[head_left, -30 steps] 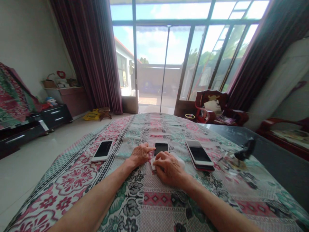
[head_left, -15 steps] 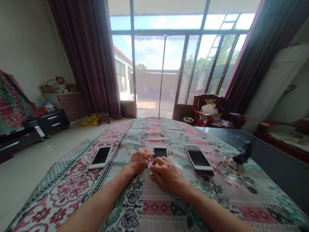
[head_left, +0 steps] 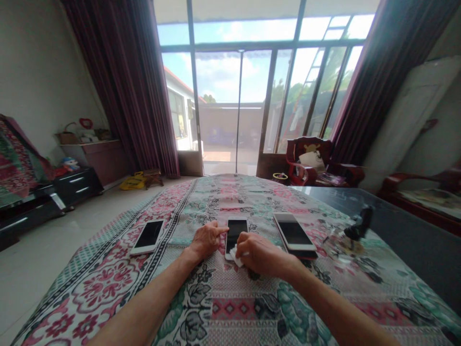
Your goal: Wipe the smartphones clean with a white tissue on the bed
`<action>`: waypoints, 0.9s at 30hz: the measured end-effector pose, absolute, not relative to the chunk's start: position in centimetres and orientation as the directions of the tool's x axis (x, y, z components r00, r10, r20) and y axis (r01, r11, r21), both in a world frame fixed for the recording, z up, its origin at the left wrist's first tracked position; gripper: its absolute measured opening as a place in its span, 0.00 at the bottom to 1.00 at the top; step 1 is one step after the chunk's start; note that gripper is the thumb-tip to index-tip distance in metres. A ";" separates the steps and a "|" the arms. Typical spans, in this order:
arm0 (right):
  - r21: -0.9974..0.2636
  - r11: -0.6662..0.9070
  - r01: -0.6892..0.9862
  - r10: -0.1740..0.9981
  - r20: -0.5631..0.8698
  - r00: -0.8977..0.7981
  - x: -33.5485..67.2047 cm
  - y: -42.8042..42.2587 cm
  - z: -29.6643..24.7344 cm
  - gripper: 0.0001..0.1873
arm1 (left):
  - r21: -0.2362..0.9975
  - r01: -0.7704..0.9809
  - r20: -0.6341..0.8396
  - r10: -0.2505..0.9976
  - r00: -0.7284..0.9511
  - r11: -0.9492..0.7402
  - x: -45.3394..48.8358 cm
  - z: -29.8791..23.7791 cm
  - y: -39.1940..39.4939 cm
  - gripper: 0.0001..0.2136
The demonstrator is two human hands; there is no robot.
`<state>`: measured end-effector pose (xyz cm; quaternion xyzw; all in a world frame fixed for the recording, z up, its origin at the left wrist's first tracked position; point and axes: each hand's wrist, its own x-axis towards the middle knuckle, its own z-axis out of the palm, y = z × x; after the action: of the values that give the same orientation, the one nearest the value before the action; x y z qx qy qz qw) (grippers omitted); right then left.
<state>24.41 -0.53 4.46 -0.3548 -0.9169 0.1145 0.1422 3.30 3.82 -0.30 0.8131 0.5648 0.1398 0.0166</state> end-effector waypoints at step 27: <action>-0.422 0.684 0.596 0.704 0.169 -0.689 24.9 0.5 3.7 0.15 | 0.184 0.914 0.176 0.927 0.331 -0.361 3.3 0.2 3.6 0.21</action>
<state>24.87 0.46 3.73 -0.3598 -0.9033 0.1693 0.1609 3.31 3.58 0.15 0.8153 0.5646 0.1260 0.0259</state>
